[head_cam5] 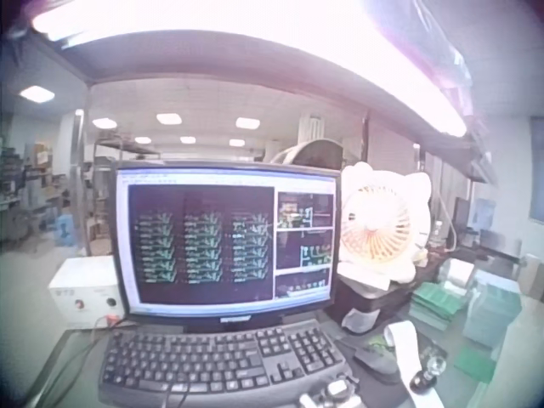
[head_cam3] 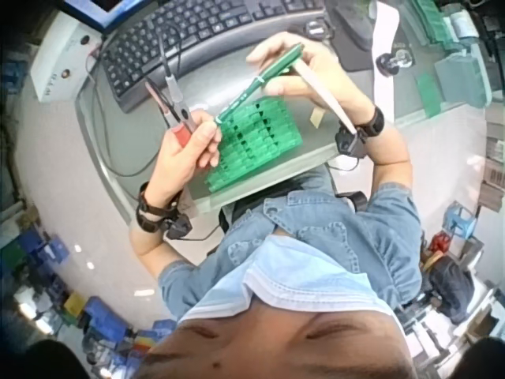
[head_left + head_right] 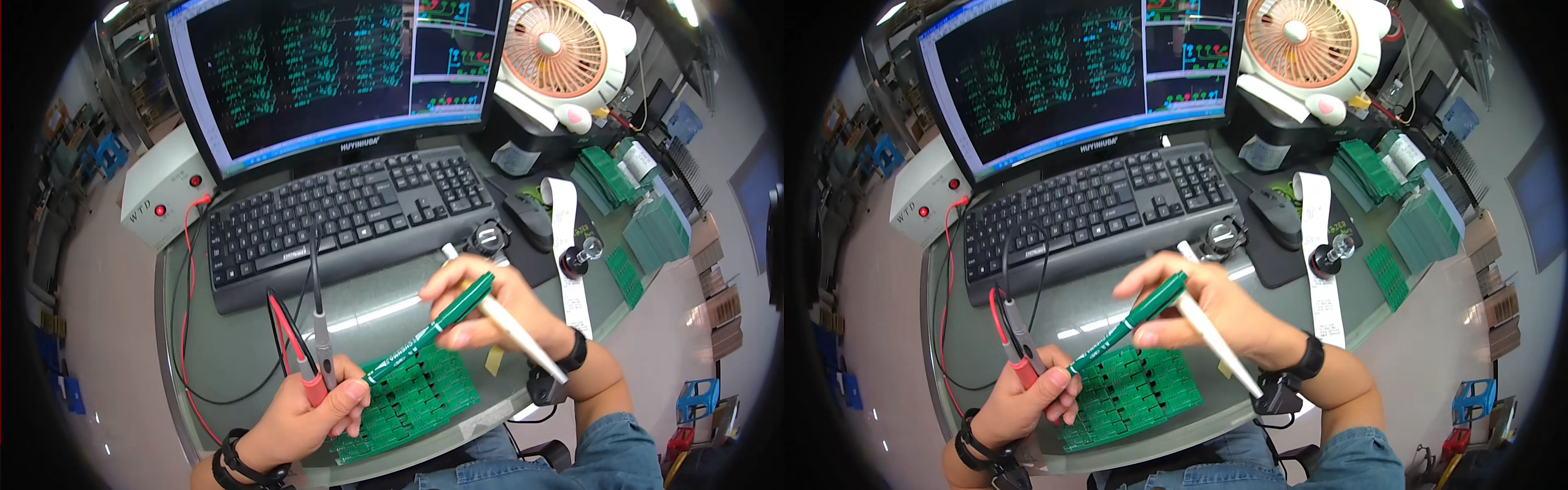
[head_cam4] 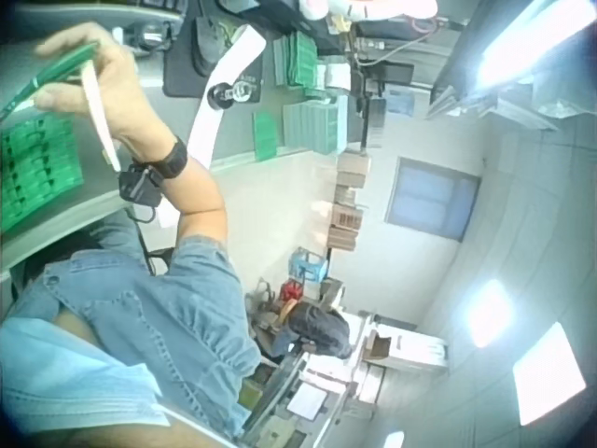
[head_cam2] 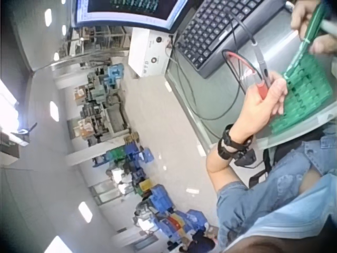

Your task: Inspect and test green printed circuit boards using probes, a magnifying loupe, and a computer interface.

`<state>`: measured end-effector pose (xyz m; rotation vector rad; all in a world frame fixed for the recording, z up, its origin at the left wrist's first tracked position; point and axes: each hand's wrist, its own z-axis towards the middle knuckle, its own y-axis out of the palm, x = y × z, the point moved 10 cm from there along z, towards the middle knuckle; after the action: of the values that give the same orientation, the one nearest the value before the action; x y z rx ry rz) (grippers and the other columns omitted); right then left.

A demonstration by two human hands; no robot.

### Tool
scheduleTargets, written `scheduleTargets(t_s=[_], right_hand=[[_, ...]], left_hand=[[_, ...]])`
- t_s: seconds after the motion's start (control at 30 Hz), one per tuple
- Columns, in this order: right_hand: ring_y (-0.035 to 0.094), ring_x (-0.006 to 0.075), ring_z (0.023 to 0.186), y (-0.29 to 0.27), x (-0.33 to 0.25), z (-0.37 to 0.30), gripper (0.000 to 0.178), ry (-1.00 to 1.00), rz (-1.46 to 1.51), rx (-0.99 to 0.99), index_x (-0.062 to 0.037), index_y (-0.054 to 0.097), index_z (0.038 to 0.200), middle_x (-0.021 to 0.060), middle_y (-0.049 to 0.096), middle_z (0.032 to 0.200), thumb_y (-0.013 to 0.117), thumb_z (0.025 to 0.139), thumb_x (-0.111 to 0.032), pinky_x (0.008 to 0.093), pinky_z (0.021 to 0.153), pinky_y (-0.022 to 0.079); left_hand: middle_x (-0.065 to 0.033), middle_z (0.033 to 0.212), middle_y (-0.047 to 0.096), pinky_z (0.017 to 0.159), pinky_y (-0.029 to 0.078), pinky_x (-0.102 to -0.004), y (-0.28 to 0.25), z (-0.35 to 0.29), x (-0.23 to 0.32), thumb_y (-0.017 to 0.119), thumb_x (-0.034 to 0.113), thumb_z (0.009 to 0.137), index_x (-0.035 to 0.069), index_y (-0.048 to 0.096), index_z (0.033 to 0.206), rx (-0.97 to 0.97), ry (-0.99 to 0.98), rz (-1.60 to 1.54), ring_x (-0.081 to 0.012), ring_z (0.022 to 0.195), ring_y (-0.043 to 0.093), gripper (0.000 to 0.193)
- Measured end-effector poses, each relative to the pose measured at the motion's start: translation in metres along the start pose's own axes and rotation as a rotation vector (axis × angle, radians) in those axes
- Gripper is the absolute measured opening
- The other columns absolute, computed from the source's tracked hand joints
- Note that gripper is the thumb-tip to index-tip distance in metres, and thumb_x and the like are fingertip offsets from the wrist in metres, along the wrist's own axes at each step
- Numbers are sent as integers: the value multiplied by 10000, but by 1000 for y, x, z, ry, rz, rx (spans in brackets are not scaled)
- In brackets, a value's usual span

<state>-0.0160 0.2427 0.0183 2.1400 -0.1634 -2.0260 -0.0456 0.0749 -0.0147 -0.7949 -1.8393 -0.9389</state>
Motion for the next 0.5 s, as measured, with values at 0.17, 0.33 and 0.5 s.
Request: scheduleTargets(t_s=[0.17,0.33,0.5], right_hand=[[582,69,855,36,9,1,264,-52,-136,-135,-35,617,1022,7,614,918,754,846,-175,239,737,470],[608,87,815,44,-5,-7,188,-169,9,-175,-22,601,958,40,606,882,717,874,-143,235,690,468],[621,142,693,-13,-41,-9,158,-423,83,47,-32,504,892,93,598,789,655,884,-78,307,654,550]], left_hand=[[-50,734,533,546,483,-272,10,-5,-2,552,248,982,6,528,879,-13,-22,-8,-88,537,469,263],[-60,708,512,534,491,-299,27,-8,7,529,282,988,1,517,852,-143,6,-4,-98,515,442,313],[-105,677,514,580,530,-341,20,-13,15,470,302,998,33,456,751,-150,39,-225,-139,532,494,366]])
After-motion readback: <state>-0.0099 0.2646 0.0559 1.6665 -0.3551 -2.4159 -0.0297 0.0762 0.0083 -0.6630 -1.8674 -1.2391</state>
